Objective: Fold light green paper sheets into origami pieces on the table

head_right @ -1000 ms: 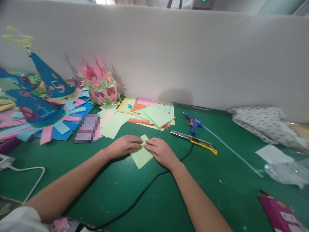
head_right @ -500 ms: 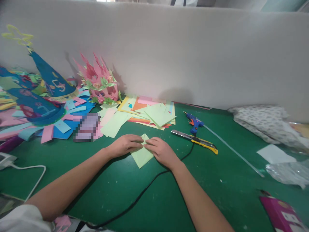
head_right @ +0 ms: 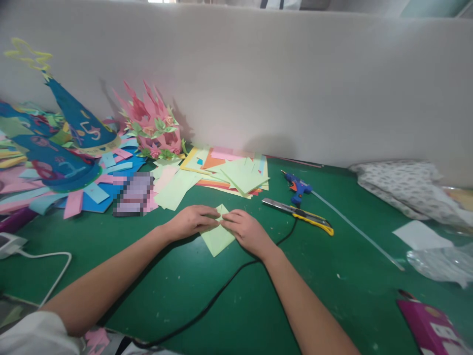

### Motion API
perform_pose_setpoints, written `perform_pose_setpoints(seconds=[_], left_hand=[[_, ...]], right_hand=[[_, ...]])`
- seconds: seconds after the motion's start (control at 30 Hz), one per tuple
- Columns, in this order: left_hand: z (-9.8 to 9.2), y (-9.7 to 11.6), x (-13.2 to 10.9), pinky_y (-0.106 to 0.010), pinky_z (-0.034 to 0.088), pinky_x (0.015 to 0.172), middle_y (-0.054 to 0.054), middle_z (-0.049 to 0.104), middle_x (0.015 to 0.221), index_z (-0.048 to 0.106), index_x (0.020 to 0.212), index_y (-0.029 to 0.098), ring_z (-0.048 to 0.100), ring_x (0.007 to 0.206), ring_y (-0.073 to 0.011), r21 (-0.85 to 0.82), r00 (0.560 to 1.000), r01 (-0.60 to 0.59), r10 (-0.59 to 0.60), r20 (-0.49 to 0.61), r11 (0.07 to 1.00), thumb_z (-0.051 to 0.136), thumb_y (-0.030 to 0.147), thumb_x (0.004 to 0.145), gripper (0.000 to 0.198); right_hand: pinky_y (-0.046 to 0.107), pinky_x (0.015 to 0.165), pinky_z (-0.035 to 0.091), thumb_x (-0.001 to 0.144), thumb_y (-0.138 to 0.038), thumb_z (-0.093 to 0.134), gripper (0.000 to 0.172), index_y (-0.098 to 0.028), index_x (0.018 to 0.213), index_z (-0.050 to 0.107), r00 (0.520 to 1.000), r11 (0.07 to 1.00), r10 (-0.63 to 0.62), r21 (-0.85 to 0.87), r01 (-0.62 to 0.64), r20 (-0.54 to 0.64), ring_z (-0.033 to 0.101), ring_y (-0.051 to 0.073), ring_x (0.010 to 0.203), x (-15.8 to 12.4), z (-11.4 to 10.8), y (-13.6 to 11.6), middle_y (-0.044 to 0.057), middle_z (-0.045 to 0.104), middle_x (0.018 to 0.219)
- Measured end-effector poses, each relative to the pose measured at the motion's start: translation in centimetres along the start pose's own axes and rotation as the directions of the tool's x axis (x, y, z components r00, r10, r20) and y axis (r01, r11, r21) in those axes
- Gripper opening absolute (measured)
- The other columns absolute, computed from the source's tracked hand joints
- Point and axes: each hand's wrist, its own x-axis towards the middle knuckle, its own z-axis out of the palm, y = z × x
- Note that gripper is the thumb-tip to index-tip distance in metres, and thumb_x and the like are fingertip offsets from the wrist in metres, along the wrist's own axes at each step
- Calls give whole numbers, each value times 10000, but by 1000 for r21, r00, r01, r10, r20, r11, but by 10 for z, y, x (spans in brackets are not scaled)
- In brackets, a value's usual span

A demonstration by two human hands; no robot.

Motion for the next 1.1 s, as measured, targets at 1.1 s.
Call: perform_pose_setpoints(seconds=[1.1], left_hand=[[-7,17,14,-379,416,936,-96,566,1199,670,938,207,526,1101,-220,30,989,128,-130,73,991,456,319,922,242]], right_hand=[[404,880,500,867,-59,394,388,-216,1110,653,999,1000,-6,-5,6,-33,587,204,1044,0,-1,0,59,672,1124]])
